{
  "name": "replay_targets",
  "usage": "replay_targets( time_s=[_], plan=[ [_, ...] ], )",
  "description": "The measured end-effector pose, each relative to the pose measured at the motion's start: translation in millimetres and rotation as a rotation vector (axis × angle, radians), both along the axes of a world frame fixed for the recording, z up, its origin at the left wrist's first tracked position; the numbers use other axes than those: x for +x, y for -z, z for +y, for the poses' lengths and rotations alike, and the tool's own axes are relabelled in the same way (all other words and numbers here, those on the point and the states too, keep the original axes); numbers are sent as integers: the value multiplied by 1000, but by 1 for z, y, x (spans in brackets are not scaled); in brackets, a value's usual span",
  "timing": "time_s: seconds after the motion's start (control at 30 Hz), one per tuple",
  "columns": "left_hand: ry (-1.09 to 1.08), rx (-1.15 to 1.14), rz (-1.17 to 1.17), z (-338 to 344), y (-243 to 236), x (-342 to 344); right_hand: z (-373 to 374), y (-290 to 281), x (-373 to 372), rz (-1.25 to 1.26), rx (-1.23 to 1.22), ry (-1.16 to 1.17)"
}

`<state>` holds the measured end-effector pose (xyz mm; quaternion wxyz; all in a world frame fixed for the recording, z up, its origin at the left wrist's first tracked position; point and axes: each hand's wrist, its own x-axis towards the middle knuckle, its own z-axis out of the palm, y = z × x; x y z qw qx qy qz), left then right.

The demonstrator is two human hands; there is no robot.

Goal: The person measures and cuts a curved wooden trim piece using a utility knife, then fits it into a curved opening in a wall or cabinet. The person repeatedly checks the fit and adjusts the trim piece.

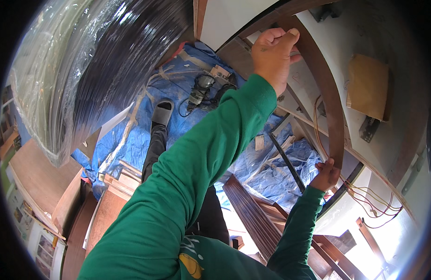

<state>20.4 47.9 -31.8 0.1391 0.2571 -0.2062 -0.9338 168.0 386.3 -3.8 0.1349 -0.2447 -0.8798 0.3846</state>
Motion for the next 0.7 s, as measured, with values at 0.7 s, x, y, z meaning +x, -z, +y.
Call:
replay_targets(
  time_s=[0.7],
  plan=[
    [-135,-171,-136,8,-29,-5,-20,-9,12,62,-58,-7]
  ],
)
